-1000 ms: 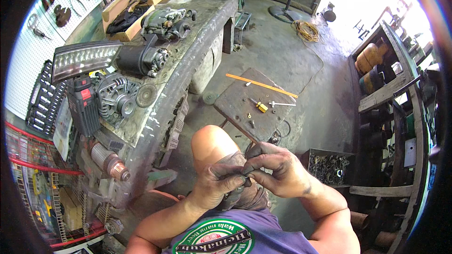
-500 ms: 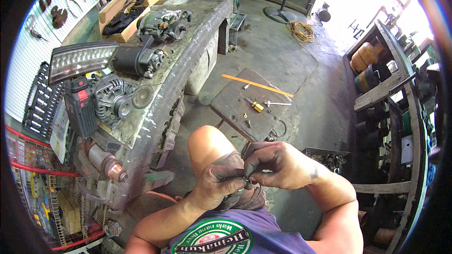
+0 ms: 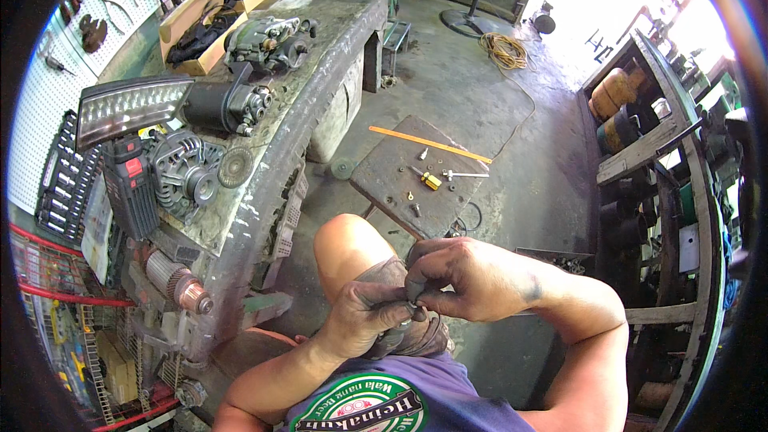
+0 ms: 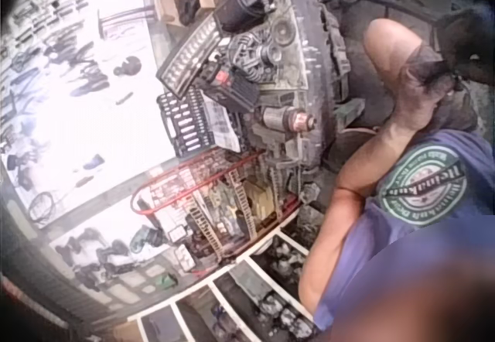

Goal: The person sits on the floor in a workshop and uses a rotary tool to work on a cylindrical mechanical component. They adjust a portable work light to illuminate the part and continue using the tool on the component's surface.

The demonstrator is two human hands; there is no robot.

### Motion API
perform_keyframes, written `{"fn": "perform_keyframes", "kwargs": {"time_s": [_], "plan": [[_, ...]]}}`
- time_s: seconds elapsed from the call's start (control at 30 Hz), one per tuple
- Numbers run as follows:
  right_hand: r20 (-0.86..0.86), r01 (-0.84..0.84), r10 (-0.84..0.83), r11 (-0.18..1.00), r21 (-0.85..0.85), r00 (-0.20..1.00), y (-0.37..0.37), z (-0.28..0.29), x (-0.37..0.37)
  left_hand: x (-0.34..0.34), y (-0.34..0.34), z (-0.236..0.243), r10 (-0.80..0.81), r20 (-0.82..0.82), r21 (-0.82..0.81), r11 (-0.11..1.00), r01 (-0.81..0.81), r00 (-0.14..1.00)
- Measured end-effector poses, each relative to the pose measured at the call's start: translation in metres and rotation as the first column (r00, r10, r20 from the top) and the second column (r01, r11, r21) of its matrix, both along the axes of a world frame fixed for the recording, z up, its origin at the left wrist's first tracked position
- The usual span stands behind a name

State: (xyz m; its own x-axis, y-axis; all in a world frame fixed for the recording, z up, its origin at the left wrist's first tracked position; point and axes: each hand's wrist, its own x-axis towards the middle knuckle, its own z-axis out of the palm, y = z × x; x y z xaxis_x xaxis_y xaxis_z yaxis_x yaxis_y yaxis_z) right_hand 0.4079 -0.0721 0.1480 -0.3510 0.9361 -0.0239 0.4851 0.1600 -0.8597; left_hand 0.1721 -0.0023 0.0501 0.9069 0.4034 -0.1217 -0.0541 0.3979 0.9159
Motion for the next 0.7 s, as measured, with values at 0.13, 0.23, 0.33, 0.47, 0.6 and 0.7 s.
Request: {"fn": "perform_keyframes", "kwargs": {"time_s": [0.13,0.23,0.33,0.47,0.6,0.7], "plan": [[0.021,-0.044,0.044,0.999,0.024,0.999,0.002,0.005,0.001,0.001,0.0,-0.002,-0.006,0.004,0.001,1.0,0.006,1.0],[0.045,-0.054,0.052,0.998,0.038,0.998,0.003,0.007,0.001,0.001,0.0,-0.001,-0.013,-0.065,0.0,1.0,0.013,0.998],[0.078,-0.063,0.062,0.998,0.006,0.995,0.004,0.009,0.001,0.001,-0.001,-0.001,-0.009,-0.089,-0.004,1.0,0.009,0.996],[0.1,-0.049,0.054,0.998,-0.048,0.994,0.004,0.012,0.001,0.003,-0.002,0.0,0.009,-0.06,0.033,0.999,-0.007,0.998],[0.121,-0.046,0.054,0.997,-0.067,0.991,0.005,0.014,0.0,0.004,-0.002,0.0,0.02,-0.052,0.067,0.998,-0.017,0.998],[0.149,-0.043,0.056,0.995,-0.09,0.987,0.005,0.016,0.0,0.003,-0.003,0.0,0.023,-0.022,0.05,0.999,-0.022,0.999]]}}
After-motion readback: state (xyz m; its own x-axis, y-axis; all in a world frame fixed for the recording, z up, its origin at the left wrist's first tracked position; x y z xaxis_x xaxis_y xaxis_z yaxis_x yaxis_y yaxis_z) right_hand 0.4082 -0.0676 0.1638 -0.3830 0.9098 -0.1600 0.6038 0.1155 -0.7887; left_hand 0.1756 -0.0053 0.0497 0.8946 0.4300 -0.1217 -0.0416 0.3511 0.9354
